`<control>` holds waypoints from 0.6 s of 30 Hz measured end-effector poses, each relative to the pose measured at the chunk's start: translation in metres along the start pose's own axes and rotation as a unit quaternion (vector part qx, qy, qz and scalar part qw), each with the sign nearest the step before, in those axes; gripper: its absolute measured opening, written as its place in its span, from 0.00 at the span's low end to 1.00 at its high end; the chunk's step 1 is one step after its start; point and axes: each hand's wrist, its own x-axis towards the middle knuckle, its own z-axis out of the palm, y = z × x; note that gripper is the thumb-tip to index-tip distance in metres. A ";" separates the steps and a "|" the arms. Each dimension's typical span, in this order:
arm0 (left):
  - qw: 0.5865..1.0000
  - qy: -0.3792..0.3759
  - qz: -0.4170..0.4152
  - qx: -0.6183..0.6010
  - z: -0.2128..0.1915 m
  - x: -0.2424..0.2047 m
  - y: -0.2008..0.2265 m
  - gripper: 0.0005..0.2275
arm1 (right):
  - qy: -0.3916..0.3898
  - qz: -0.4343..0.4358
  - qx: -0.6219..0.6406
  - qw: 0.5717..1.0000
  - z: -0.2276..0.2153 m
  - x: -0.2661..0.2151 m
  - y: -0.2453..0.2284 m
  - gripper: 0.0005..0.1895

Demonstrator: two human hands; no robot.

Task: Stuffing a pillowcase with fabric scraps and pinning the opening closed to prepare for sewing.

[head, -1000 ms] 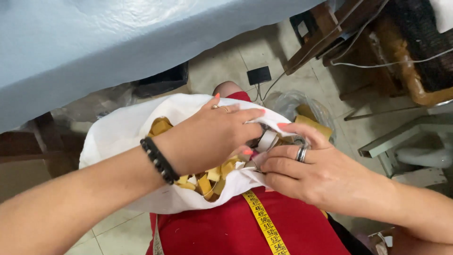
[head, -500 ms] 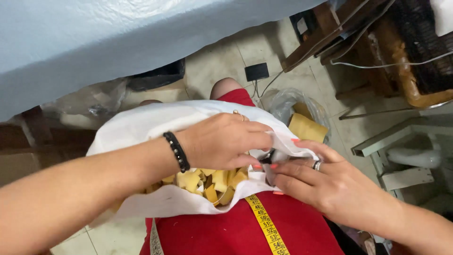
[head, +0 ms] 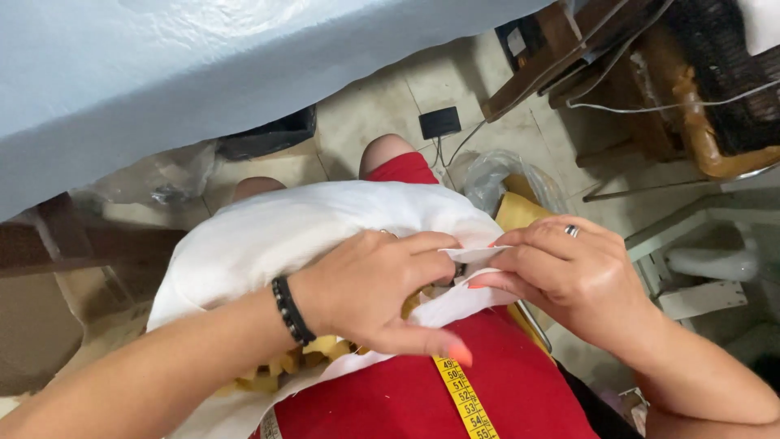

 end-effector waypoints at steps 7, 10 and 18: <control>0.932 0.116 0.063 0.336 0.030 -0.004 0.008 0.07 | 0.067 -0.099 0.011 0.993 -0.001 0.000 0.003 0.18; 0.911 0.130 0.093 0.381 0.026 -0.004 0.007 0.12 | -0.055 0.031 0.145 0.987 -0.003 -0.019 0.014 0.33; 0.923 0.128 0.127 0.339 0.027 -0.009 -0.005 0.10 | -0.100 0.093 0.282 0.950 0.014 -0.035 0.024 0.12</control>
